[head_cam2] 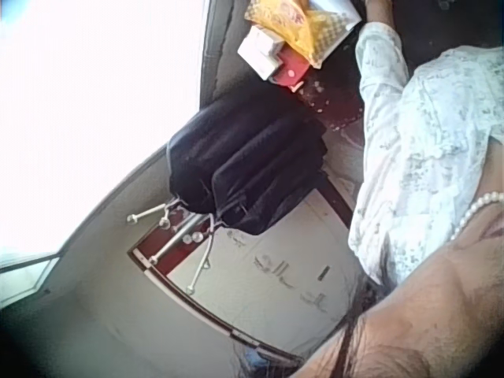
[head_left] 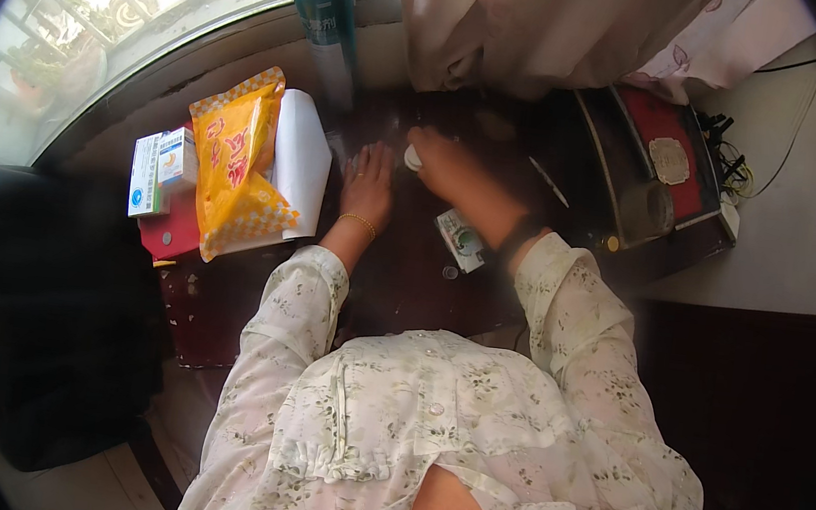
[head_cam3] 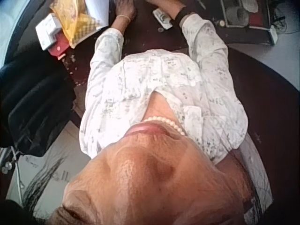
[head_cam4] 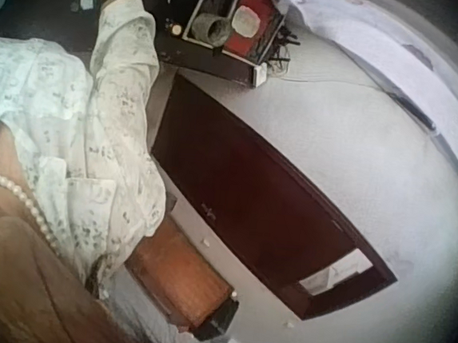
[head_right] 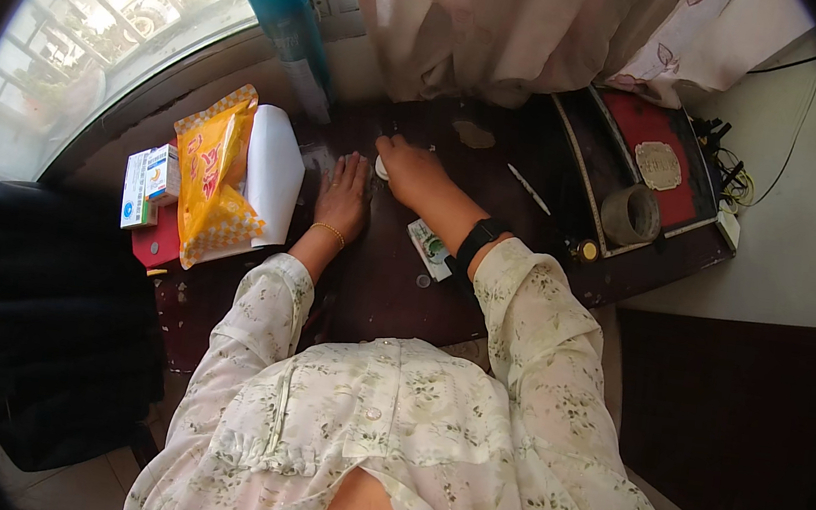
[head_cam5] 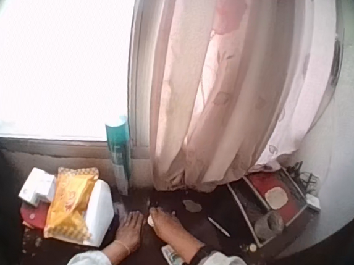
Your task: Organizing medicine boxes and miscellaneous items on a wooden dresser and cleaning the surface.
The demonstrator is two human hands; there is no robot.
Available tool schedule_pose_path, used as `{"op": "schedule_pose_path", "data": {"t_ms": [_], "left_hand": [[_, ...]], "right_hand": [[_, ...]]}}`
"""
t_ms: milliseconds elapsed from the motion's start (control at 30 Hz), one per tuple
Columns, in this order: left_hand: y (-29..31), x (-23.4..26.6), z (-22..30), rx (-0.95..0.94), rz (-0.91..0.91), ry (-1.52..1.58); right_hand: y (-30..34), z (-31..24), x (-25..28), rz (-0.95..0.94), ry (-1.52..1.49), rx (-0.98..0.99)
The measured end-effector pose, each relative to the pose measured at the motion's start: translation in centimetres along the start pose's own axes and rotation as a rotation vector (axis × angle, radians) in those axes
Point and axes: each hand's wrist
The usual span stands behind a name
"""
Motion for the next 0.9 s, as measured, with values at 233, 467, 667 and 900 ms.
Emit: {"op": "schedule_pose_path", "data": {"t_ms": [233,467,667,900], "left_hand": [[-6.6,-1.3,0.2,0.138,0.074,-0.040],[-12.5,-3.3,3.6,0.129,0.187,0.045],[-16.7,-2.5,7.7,0.051,0.106,0.117],[-16.2,-1.6,11.1,-0.124,0.195,0.439]], "right_hand": [[-2.1,2.1,3.2,-0.037,0.158,-0.174],[-1.3,4.8,5.6,0.078,0.115,-0.272],[0.5,5.6,8.7,0.140,0.103,-0.358],[0.5,6.0,8.6,0.217,0.133,-0.339]]}}
Point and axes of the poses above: each hand's wrist, its own y-axis away from the middle knuckle, its own x-axis out of the back of the hand, z = x × y, and after that the axes turned 3 degrees about -x, right-handed
